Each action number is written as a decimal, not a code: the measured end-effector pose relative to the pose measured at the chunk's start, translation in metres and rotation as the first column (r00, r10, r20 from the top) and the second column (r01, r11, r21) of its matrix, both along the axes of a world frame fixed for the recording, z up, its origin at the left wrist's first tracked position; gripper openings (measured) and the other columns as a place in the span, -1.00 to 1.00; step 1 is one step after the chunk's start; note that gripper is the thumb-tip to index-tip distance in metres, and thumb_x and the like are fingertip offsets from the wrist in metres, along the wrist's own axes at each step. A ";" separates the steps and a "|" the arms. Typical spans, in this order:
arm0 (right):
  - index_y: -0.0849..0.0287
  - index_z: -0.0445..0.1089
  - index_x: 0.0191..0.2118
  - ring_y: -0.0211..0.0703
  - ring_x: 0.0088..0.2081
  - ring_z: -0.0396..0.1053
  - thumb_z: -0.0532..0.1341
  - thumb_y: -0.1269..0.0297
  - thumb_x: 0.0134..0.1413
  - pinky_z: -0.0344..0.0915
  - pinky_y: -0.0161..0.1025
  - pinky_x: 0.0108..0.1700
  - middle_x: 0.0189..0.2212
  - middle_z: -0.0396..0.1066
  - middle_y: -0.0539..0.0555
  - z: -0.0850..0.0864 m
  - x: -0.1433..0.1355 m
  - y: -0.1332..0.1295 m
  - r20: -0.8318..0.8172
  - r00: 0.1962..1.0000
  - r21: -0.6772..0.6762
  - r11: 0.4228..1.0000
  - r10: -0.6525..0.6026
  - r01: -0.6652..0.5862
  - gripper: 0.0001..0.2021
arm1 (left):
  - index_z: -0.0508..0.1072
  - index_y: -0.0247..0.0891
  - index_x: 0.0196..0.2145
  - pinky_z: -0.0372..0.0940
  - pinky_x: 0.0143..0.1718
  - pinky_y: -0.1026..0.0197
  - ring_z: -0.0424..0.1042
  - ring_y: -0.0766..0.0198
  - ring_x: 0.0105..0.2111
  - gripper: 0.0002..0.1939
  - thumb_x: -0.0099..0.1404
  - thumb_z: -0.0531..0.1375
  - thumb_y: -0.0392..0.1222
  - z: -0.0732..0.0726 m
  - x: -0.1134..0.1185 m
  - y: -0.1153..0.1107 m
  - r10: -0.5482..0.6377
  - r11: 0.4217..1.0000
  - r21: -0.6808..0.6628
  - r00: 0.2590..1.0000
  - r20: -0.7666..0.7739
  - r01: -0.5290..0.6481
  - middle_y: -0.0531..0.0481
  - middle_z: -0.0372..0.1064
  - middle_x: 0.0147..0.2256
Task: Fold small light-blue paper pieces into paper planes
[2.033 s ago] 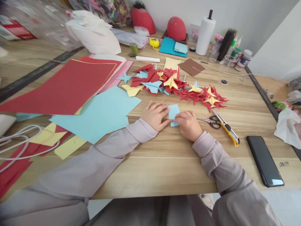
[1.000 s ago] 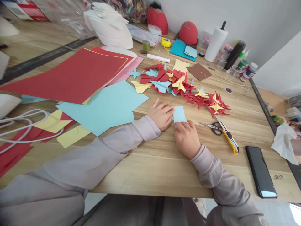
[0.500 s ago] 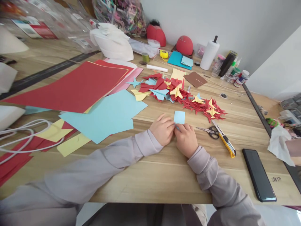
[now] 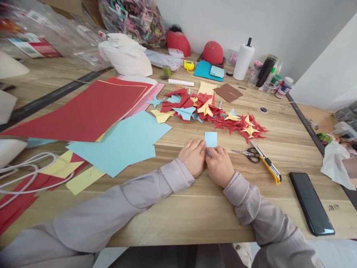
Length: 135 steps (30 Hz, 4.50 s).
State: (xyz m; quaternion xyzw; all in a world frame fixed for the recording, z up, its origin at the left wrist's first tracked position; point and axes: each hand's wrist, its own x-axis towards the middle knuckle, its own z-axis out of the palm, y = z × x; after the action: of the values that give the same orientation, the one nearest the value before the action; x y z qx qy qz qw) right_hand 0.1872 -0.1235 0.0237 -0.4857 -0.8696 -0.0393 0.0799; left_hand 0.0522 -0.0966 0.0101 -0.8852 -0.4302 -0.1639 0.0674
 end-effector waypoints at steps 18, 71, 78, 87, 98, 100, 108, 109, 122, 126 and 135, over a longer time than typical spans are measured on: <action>0.22 0.34 -0.03 -0.01 -0.14 0.13 0.02 0.45 0.11 0.12 -0.10 -0.14 -0.08 0.31 0.18 0.000 -0.001 -0.002 0.036 0.999 0.001 1.000 -0.012 0.012 -0.68 | 0.34 -0.48 -0.05 -0.01 0.09 -0.07 0.18 0.02 0.02 -0.64 0.27 -0.07 -0.31 0.004 -0.007 0.044 -0.004 1.000 -0.025 1.000 -0.017 0.004 -0.23 0.31 -0.02; 0.08 0.08 0.16 -0.18 -0.24 0.31 -0.08 0.35 0.21 0.15 -0.22 -0.21 -0.13 0.22 0.17 0.019 -0.025 0.058 0.342 0.900 -0.041 0.952 -0.271 0.303 -0.60 | 0.48 -0.38 -0.54 0.09 -0.35 0.05 0.22 0.07 -0.29 -0.76 0.17 0.06 -0.39 -0.001 0.001 -0.018 -0.078 0.996 -0.024 0.992 0.103 0.081 -0.22 0.26 -0.43; 0.15 0.15 0.14 -0.17 -0.25 0.29 0.00 0.41 0.14 0.16 -0.22 -0.17 -0.15 0.24 0.18 0.008 -0.014 0.059 0.217 0.948 -0.047 0.967 -0.234 0.250 -0.57 | 0.46 -0.37 -0.57 0.08 -0.38 0.05 0.23 0.06 -0.32 -0.77 0.14 0.06 -0.36 -0.005 0.005 -0.028 -0.105 0.994 -0.006 0.986 0.126 0.107 -0.22 0.25 -0.46; 0.17 0.32 -0.01 -0.10 -0.28 0.27 -0.02 0.49 0.11 0.17 -0.16 -0.18 -0.12 0.27 0.20 0.001 -0.011 0.038 0.181 0.968 0.105 0.982 -0.172 0.155 -0.64 | 0.40 -0.40 -0.10 0.10 -0.07 0.01 0.21 0.04 -0.03 -0.65 0.14 0.04 -0.34 -0.001 -0.020 0.042 -0.092 0.995 -0.022 0.981 0.170 0.097 -0.20 0.35 -0.06; 0.25 0.34 -0.04 -0.08 -0.34 0.18 -0.02 0.46 0.14 0.12 -0.11 -0.20 -0.27 0.32 0.21 0.003 -0.017 0.022 0.238 0.962 0.207 0.975 -0.136 0.086 -0.69 | 0.47 -0.26 -0.13 -0.04 0.08 -0.11 0.20 0.00 0.02 -0.67 0.18 0.03 -0.27 0.005 -0.020 0.045 -0.046 0.982 -0.180 0.995 0.088 0.061 -0.06 0.37 -0.02; 0.24 0.37 -0.10 -0.08 -0.34 0.17 0.00 0.46 0.14 0.12 -0.11 -0.20 -0.27 0.33 0.20 0.003 -0.015 0.014 0.223 0.969 0.218 0.974 -0.108 0.059 -0.72 | 0.47 -0.25 -0.13 -0.06 0.09 -0.14 0.20 -0.01 0.02 -0.66 0.17 0.04 -0.27 0.006 -0.020 0.046 -0.053 0.981 -0.182 0.995 0.079 0.066 -0.05 0.38 -0.02; 0.23 0.44 -0.32 -0.14 -0.29 0.22 0.01 0.54 0.11 0.14 -0.17 -0.13 -0.29 0.41 0.12 -0.001 -0.005 -0.024 0.041 0.998 0.192 0.979 0.055 -0.061 -0.75 | 0.46 -0.23 -0.11 -0.05 0.12 -0.12 0.23 0.02 0.01 -0.63 0.12 0.06 -0.28 -0.007 -0.019 0.051 -0.096 0.989 -0.107 0.992 0.086 0.105 -0.02 0.36 0.00; 0.21 0.44 -0.30 -0.14 -0.28 0.23 0.02 0.54 0.10 0.14 -0.16 -0.12 -0.28 0.42 0.10 -0.002 -0.002 -0.023 -0.003 0.998 0.196 0.979 0.056 -0.054 -0.75 | 0.46 -0.25 -0.11 -0.05 0.12 -0.12 0.22 0.02 0.01 -0.63 0.12 0.06 -0.28 -0.008 -0.019 0.052 -0.110 0.988 -0.099 0.990 0.089 0.119 -0.03 0.36 0.00; 0.30 0.24 0.03 0.04 -0.13 0.27 0.16 -0.06 -0.04 0.21 -0.06 -0.11 -0.14 0.35 0.26 -0.005 0.001 0.025 -0.207 0.947 0.098 0.958 -0.244 0.268 -0.40 | 0.40 -0.34 -0.06 0.06 0.07 -0.06 0.25 0.06 0.01 -0.57 0.08 0.07 -0.33 -0.010 -0.024 0.051 -0.115 0.991 -0.037 0.960 0.256 0.129 -0.15 0.33 0.02; 0.26 0.32 -0.06 0.07 -0.08 0.23 0.17 -0.03 -0.05 0.18 -0.04 -0.08 -0.10 0.33 0.25 -0.010 -0.004 0.021 -0.155 0.963 0.125 0.962 -0.222 0.242 -0.49 | 0.41 -0.35 -0.09 0.08 0.07 -0.03 0.25 0.09 0.02 -0.58 0.07 0.04 -0.39 -0.014 -0.024 0.052 -0.108 0.993 -0.020 0.958 0.265 0.117 -0.17 0.33 0.01; 0.27 0.36 -0.15 0.00 -0.09 0.26 0.12 0.25 0.01 0.21 -0.08 -0.08 -0.10 0.38 0.23 -0.017 0.002 0.022 -0.219 0.960 0.144 0.967 -0.174 0.209 -0.72 | 0.49 -0.25 -0.24 0.12 0.07 -0.06 0.36 0.16 -0.09 -0.73 0.21 0.02 -0.30 -0.036 -0.025 0.061 -0.316 0.947 0.131 0.917 0.242 0.292 -0.10 0.47 -0.18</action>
State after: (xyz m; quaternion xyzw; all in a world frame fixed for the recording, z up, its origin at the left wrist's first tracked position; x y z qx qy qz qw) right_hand 0.1897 -0.1017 0.0063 -0.5610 -0.7992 -0.0686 0.2048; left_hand 0.0274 -0.0356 -0.0261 -0.9080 -0.2844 -0.3066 0.0251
